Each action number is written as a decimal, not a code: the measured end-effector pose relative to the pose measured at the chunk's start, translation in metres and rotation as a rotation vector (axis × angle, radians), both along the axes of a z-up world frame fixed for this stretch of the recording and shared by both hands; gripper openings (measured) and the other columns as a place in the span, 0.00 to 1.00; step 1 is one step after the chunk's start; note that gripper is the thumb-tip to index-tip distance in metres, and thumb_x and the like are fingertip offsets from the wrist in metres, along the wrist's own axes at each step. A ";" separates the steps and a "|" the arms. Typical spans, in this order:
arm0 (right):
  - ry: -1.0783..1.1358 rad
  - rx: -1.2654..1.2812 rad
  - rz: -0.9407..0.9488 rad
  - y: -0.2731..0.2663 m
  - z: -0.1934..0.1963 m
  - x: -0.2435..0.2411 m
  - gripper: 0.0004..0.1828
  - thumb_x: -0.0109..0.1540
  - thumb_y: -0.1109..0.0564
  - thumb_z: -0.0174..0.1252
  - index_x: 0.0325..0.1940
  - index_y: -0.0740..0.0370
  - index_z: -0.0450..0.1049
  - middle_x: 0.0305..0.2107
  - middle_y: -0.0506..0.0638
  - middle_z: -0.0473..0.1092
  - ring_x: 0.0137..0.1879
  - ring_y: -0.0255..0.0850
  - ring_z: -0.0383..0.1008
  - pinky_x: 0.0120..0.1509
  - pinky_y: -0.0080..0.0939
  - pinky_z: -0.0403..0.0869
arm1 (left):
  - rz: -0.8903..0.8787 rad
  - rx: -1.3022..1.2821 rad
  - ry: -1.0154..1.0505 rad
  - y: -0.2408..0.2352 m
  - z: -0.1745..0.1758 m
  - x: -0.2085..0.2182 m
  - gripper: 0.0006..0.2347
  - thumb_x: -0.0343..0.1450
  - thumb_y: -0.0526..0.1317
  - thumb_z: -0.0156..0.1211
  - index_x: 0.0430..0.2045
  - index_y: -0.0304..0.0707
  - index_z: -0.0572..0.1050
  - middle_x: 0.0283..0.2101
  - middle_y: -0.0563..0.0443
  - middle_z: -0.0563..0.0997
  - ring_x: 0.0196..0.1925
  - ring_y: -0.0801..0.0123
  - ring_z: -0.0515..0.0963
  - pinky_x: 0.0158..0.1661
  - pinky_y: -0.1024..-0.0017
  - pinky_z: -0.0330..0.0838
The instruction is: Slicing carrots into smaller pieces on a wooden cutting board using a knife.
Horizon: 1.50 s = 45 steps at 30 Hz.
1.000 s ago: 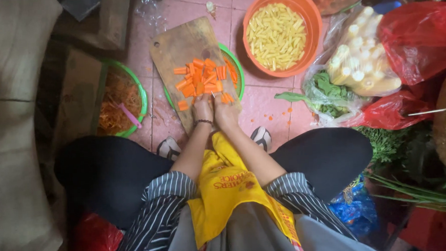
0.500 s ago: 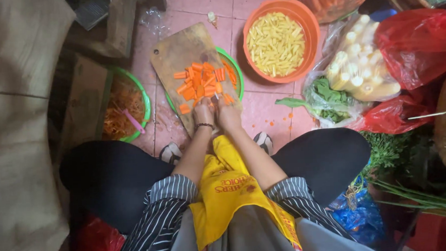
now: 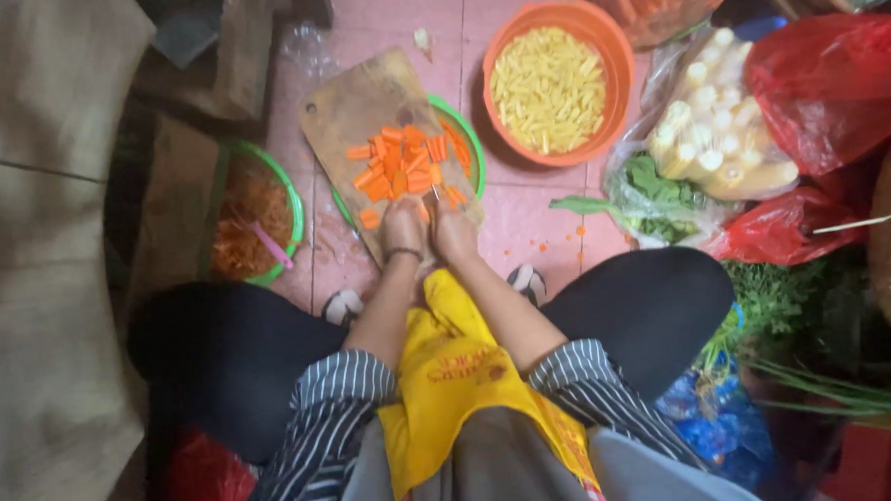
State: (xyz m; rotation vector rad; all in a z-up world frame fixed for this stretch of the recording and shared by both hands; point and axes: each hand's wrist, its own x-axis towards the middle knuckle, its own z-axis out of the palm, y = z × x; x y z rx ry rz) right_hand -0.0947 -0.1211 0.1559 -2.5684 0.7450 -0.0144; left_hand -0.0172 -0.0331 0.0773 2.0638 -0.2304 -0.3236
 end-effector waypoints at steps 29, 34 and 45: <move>0.098 -0.063 0.148 0.000 0.010 0.013 0.12 0.65 0.53 0.48 0.47 0.63 0.69 0.28 0.66 0.76 0.36 0.61 0.80 0.46 0.64 0.74 | 0.068 0.100 -0.205 -0.006 0.024 -0.004 0.06 0.62 0.28 0.64 0.27 0.39 0.80 0.31 0.41 0.80 0.35 0.49 0.80 0.37 0.58 0.76; 0.111 0.010 0.131 -0.001 0.002 0.013 0.13 0.65 0.56 0.46 0.50 0.64 0.67 0.32 0.68 0.76 0.39 0.65 0.79 0.45 0.65 0.72 | 0.069 0.125 -0.318 -0.007 0.014 -0.005 0.04 0.64 0.28 0.64 0.25 0.39 0.80 0.31 0.40 0.80 0.36 0.48 0.80 0.38 0.57 0.75; 0.058 -0.063 0.091 0.002 -0.009 0.017 0.13 0.66 0.56 0.48 0.49 0.67 0.70 0.24 0.66 0.75 0.31 0.63 0.78 0.37 0.64 0.74 | 0.087 0.074 -0.332 -0.006 0.017 -0.002 0.07 0.62 0.25 0.61 0.24 0.39 0.81 0.28 0.40 0.79 0.33 0.49 0.79 0.35 0.58 0.74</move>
